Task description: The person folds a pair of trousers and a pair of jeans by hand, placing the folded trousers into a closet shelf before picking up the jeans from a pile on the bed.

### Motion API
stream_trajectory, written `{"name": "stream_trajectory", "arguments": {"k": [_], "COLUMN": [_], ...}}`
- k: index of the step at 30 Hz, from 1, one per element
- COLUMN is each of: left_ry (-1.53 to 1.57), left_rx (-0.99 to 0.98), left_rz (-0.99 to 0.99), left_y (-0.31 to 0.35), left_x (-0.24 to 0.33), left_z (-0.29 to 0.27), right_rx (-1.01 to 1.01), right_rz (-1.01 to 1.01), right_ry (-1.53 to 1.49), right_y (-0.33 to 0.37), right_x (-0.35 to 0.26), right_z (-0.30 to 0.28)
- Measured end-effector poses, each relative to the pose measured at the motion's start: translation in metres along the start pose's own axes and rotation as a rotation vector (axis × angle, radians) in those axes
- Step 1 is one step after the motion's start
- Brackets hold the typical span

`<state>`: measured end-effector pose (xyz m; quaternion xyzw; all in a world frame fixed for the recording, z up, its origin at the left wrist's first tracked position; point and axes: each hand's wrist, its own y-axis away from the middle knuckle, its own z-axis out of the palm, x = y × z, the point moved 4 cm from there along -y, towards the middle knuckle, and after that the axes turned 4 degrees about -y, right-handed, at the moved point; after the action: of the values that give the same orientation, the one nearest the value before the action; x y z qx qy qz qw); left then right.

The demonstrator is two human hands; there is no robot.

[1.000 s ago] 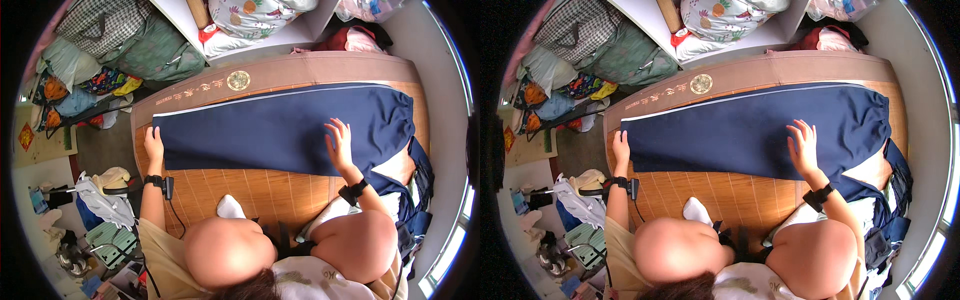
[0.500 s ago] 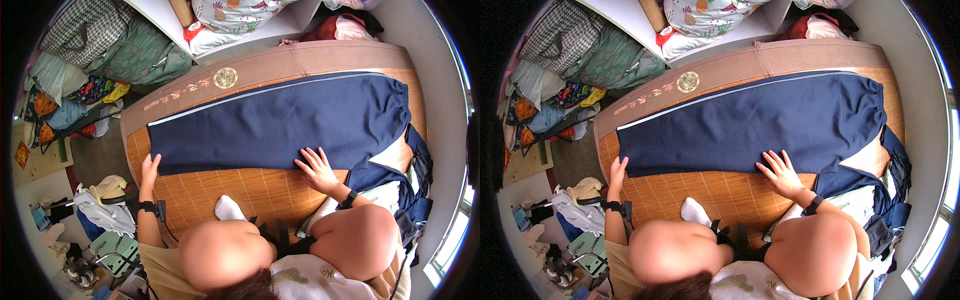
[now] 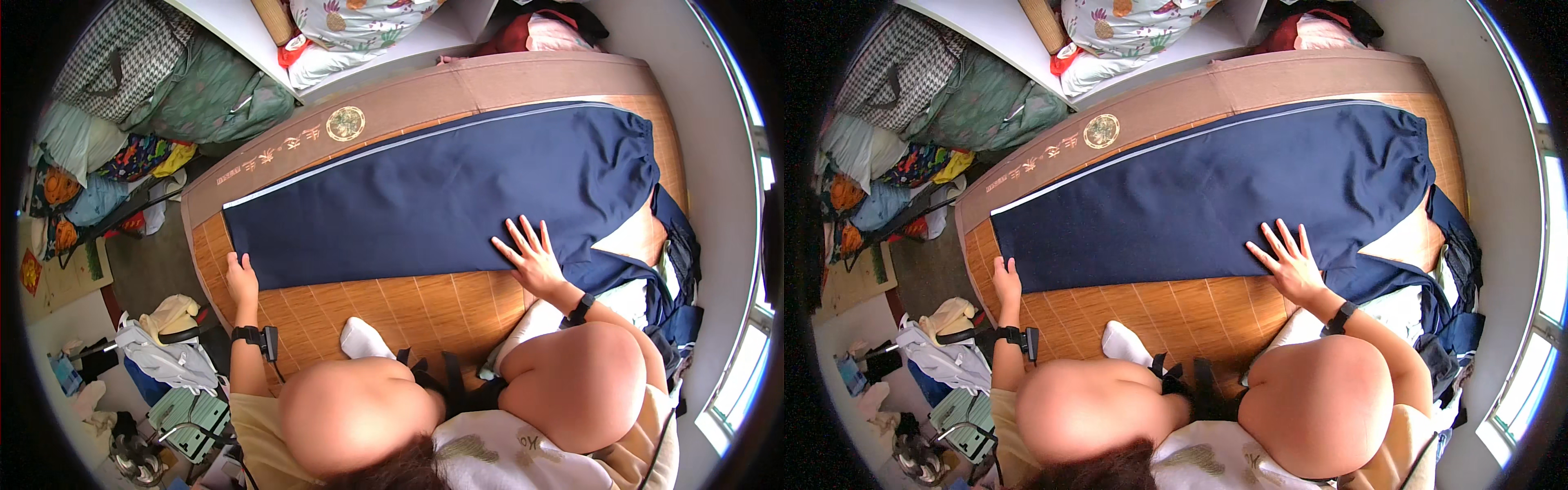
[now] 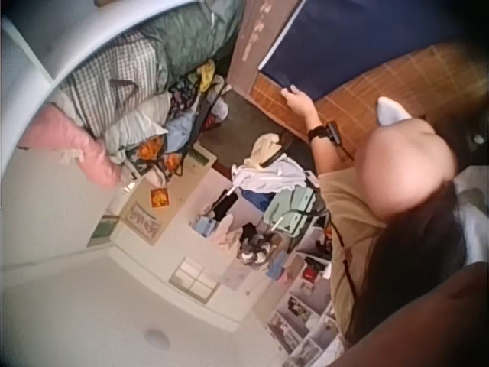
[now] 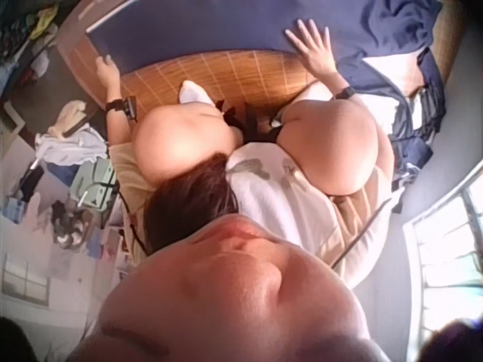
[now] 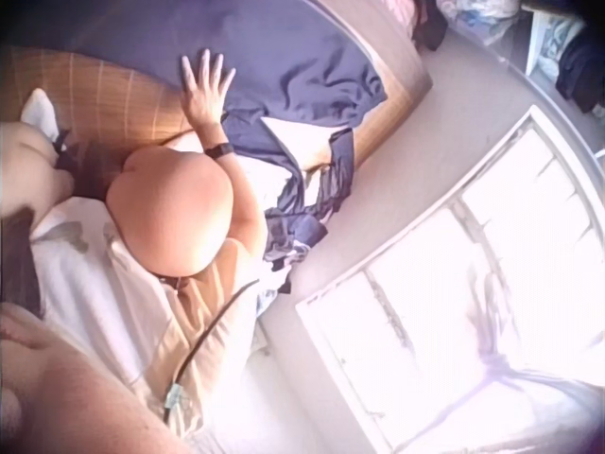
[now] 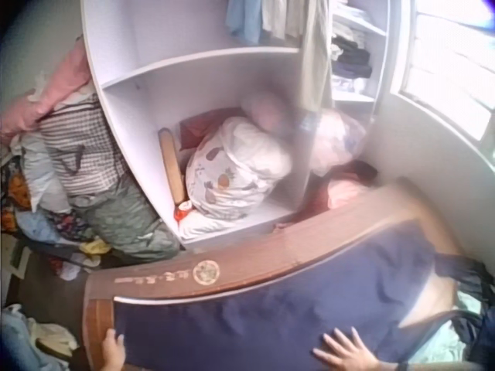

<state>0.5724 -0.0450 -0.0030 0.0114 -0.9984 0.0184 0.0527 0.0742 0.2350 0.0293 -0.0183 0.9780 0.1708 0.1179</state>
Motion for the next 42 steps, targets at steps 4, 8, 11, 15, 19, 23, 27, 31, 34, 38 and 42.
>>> {"name": "stream_trajectory", "arguments": {"k": [4,8,11,15,19,23,27,31,34,38,42], "left_ry": [0.025,0.033,0.041,0.326,0.839,0.773,0.597,0.521,0.585,0.676,0.682], "left_rx": [0.104,0.088,0.034,0.149,-0.329,-0.233,0.020,0.030,0.020,-0.004,0.011], "left_rz": [-0.023,-0.084,-0.042,0.004,-0.323,-0.192,-0.023,-0.055,-0.047,-0.038,-0.037], "left_y": [-0.004,-0.007,-0.016,-0.041,-0.075,-0.109,-0.109,-0.102,-0.101,-0.097,-0.095], "left_x": [0.000,-0.011,-0.001,-0.056,-0.014,-0.049,-0.048,-0.019,-0.033,-0.055,-0.043], "left_z": [0.003,0.014,0.019,0.033,0.037,0.054,0.061,0.058,0.059,0.059,0.059], "right_rx": [0.057,0.099,0.062,0.073,-0.080,0.008,0.287,0.431,0.498,0.523,0.562], "right_rz": [-0.014,-0.060,-0.032,0.043,0.053,-0.063,0.061,0.125,0.067,0.059,-0.023], "right_ry": [-0.034,-0.015,-0.007,0.120,-0.114,-0.055,-0.072,0.067,0.117,0.094,0.052], "right_y": [0.005,0.004,0.010,0.015,0.035,0.004,-0.066,-0.131,-0.164,-0.186,-0.180], "right_x": [0.000,-0.002,0.014,0.028,0.037,0.044,0.080,0.118,0.121,0.113,0.108], "right_z": [-0.002,-0.006,0.005,0.001,-0.003,-0.031,-0.061,-0.072,-0.081,-0.087,-0.083]}}
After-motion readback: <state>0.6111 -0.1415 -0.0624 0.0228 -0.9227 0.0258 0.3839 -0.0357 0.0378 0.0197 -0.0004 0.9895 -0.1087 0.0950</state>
